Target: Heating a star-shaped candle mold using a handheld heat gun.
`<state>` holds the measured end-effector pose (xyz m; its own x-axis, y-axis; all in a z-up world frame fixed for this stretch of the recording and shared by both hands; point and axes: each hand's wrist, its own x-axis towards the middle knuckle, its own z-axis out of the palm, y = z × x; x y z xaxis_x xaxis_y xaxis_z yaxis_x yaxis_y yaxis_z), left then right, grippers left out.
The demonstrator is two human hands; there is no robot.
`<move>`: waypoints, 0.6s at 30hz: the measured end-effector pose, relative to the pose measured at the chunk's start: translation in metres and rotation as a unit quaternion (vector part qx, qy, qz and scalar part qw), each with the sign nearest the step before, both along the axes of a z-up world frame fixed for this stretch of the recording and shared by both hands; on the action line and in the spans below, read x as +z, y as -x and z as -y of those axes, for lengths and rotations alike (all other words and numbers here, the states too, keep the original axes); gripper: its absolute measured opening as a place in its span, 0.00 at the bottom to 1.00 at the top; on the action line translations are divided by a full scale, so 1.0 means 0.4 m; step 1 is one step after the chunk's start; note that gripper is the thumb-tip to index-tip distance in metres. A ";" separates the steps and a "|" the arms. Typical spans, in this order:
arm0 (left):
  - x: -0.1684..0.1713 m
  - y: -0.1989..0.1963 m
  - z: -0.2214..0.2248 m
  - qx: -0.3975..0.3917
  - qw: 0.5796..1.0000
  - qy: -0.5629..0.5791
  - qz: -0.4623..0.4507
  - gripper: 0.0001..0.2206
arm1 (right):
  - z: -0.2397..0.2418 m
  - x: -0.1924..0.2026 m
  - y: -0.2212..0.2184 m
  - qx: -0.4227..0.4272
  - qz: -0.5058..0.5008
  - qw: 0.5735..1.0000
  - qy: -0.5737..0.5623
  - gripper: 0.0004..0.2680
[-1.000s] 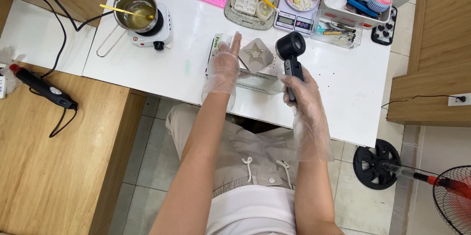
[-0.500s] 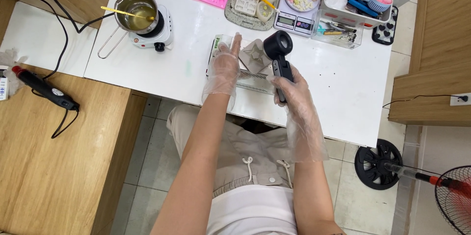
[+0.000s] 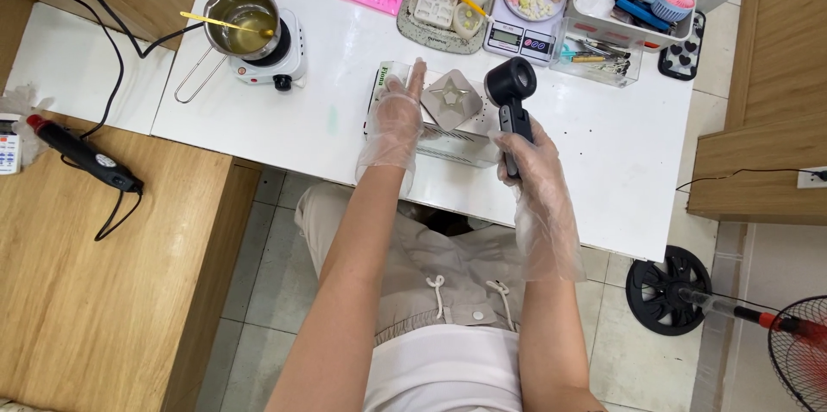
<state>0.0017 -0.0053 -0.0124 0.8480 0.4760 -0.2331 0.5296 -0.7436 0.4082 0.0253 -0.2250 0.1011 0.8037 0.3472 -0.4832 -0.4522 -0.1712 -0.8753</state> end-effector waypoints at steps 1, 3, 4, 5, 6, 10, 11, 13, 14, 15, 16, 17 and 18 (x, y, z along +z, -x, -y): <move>0.010 0.004 0.001 0.001 1.000 -0.001 -0.001 0.58 | -0.004 -0.006 0.002 0.001 -0.001 1.000 -0.001 0.22; 0.031 0.012 0.003 0.004 0.999 0.025 -0.022 0.57 | -0.012 -0.018 0.007 0.026 -0.002 0.999 -0.030 0.21; 0.024 0.010 0.000 0.004 0.999 0.024 -0.022 0.57 | -0.021 -0.015 0.010 0.026 -0.003 0.999 -0.031 0.21; 0.016 0.008 -0.001 0.002 1.000 0.020 -0.021 0.57 | -0.028 -0.011 0.014 0.041 -0.005 0.999 -0.017 0.21; 0.008 0.005 -0.001 0.000 1.000 0.015 -0.020 0.56 | -0.035 -0.007 0.017 0.057 -0.007 0.998 -0.004 0.21; 0.005 0.008 -0.001 0.001 1.000 0.009 -0.018 0.55 | -0.054 0.009 0.034 0.070 0.011 0.997 0.014 0.22; 0.018 0.010 0.000 0.002 1.000 0.012 -0.019 0.55 | -0.052 0.002 0.031 0.079 0.021 0.997 -0.013 0.22; 0.031 0.013 -0.001 0.003 1.000 0.014 -0.019 0.55 | -0.054 -0.004 0.027 0.087 0.030 0.995 -0.041 0.22; 0.031 0.012 -0.003 0.001 1.000 0.015 -0.025 0.55 | -0.057 -0.003 0.025 0.079 0.040 0.995 -0.044 0.23; 0.030 0.010 -0.001 -0.001 0.999 0.018 -0.029 0.56 | -0.057 -0.002 0.022 0.070 0.049 0.995 -0.046 0.24; 0.036 0.009 -0.001 -0.003 0.999 0.019 -0.028 0.56 | -0.056 -0.005 0.017 0.069 0.051 0.995 -0.044 0.24; 0.042 0.008 -0.001 -0.005 0.999 0.019 -0.036 0.56 | -0.056 -0.009 0.011 0.050 0.043 0.997 -0.040 0.24; 0.048 0.008 -0.001 -0.007 0.999 0.019 -0.044 0.57 | -0.055 -0.013 0.005 0.032 0.035 0.998 -0.035 0.23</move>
